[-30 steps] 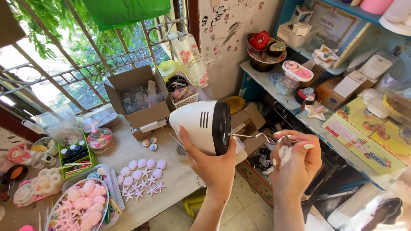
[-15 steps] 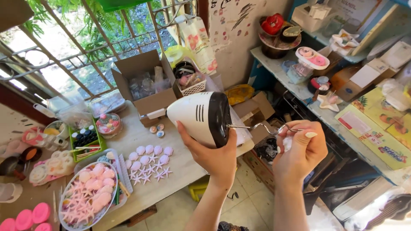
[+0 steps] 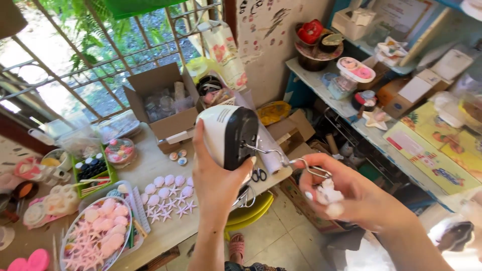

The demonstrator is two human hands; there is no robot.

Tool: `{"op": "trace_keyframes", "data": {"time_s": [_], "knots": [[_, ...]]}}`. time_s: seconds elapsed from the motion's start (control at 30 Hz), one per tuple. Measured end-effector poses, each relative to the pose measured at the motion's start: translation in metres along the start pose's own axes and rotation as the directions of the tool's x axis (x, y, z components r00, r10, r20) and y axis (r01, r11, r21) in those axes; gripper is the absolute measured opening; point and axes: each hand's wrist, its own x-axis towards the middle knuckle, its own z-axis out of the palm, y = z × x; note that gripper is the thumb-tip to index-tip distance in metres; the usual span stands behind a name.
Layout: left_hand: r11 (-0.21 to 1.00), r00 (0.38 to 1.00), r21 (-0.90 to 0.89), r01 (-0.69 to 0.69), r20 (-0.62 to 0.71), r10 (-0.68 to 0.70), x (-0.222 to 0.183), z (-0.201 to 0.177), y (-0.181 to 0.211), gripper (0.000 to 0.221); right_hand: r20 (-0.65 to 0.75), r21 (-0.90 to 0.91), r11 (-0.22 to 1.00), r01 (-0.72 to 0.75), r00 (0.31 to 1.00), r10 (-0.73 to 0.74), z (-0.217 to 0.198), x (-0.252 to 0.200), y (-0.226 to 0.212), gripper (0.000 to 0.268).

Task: Cleaning and disassembling a hand mixer whisk after use in a candle-making studio.

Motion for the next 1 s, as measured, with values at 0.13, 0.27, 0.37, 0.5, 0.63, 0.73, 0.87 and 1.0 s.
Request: {"op": "trace_keyframes", "data": {"time_s": [0.13,0.27,0.37,0.5,0.63,0.73,0.87,1.0], "knots": [[0.996,0.996,-0.039,0.085,0.04,-0.083,0.001,0.0,0.002,0.113,0.087,0.437,0.891,-0.118,0.992,0.089,0.015,0.01,-0.006,0.092],[0.999,0.999,-0.009,-0.032,-0.012,0.032,-0.004,0.004,-0.005,0.113,-0.017,0.407,0.913,0.015,1.0,-0.009,0.0,0.012,0.018,0.069],[0.998,0.997,0.023,-0.065,-0.051,0.066,-0.004,0.009,-0.005,0.114,-0.257,-0.047,0.986,0.162,0.952,-0.168,-0.011,0.014,0.038,0.049],[0.989,0.99,0.051,-0.142,0.008,0.142,-0.006,0.004,-0.007,0.116,-0.363,-0.67,0.738,-0.079,0.902,-0.233,0.006,0.015,0.03,0.034],[0.947,0.947,0.055,-0.316,0.079,0.311,0.003,0.0,-0.015,0.115,-0.211,-0.598,0.798,-0.074,0.975,-0.068,0.001,0.004,0.025,0.039],[0.914,0.912,-0.004,-0.406,0.061,0.405,0.004,0.007,-0.022,0.113,-0.254,0.05,0.998,-0.031,0.966,0.043,-0.015,0.0,0.042,0.02],[0.85,0.858,-0.132,-0.511,-0.013,0.514,-0.002,0.025,-0.038,0.115,0.247,0.51,0.796,-0.325,0.942,0.227,0.007,0.015,0.047,0.051],[0.782,0.793,-0.152,-0.604,-0.016,0.61,-0.008,0.036,-0.05,0.123,0.276,0.709,0.629,-0.319,0.946,0.169,0.002,0.006,0.078,0.051]]}}
